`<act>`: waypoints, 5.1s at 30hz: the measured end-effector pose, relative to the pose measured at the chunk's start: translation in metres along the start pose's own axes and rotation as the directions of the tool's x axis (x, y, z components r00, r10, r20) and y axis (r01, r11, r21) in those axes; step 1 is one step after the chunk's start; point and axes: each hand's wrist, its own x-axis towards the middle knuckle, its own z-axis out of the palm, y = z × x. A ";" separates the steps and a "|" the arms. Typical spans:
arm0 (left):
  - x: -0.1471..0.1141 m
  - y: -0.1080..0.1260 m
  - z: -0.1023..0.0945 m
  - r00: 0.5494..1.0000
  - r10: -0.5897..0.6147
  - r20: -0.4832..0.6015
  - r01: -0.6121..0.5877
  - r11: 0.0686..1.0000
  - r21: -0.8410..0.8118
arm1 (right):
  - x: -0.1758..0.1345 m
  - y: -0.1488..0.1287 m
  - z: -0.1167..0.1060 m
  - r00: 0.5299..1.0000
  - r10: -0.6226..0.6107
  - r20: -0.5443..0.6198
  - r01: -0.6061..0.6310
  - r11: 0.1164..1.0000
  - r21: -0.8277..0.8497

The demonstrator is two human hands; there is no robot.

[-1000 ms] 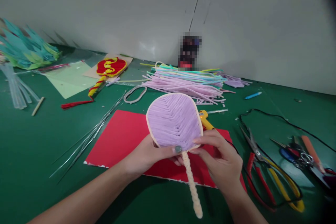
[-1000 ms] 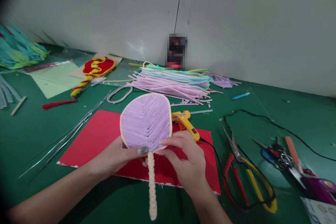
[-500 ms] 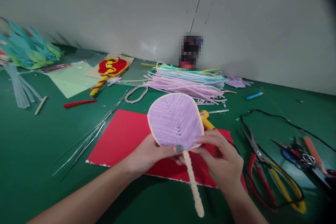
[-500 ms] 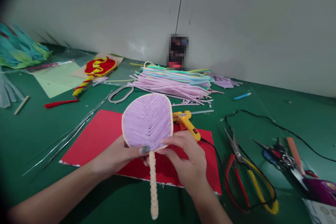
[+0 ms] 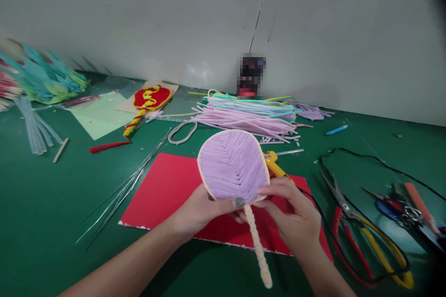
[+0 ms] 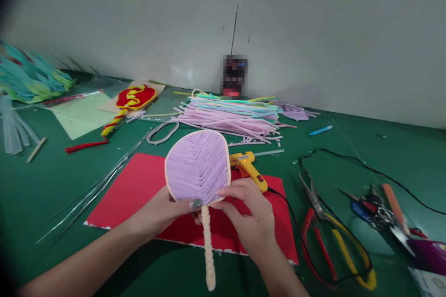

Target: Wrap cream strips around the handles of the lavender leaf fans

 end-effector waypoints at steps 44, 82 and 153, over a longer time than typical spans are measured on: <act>0.002 -0.009 -0.009 0.999 0.041 0.006 -0.042 0.999 0.026 | 0.002 0.000 0.002 1.000 -0.012 0.010 0.012 1.000 -0.019; 0.004 -0.010 -0.006 0.985 0.044 -0.165 -0.033 0.997 0.069 | 0.005 -0.002 0.008 1.000 0.006 -0.007 -0.006 1.000 0.024; 0.004 -0.010 -0.010 0.984 0.084 -0.155 -0.054 0.980 0.190 | 0.003 0.003 0.008 0.999 -0.031 0.028 0.033 0.998 -0.052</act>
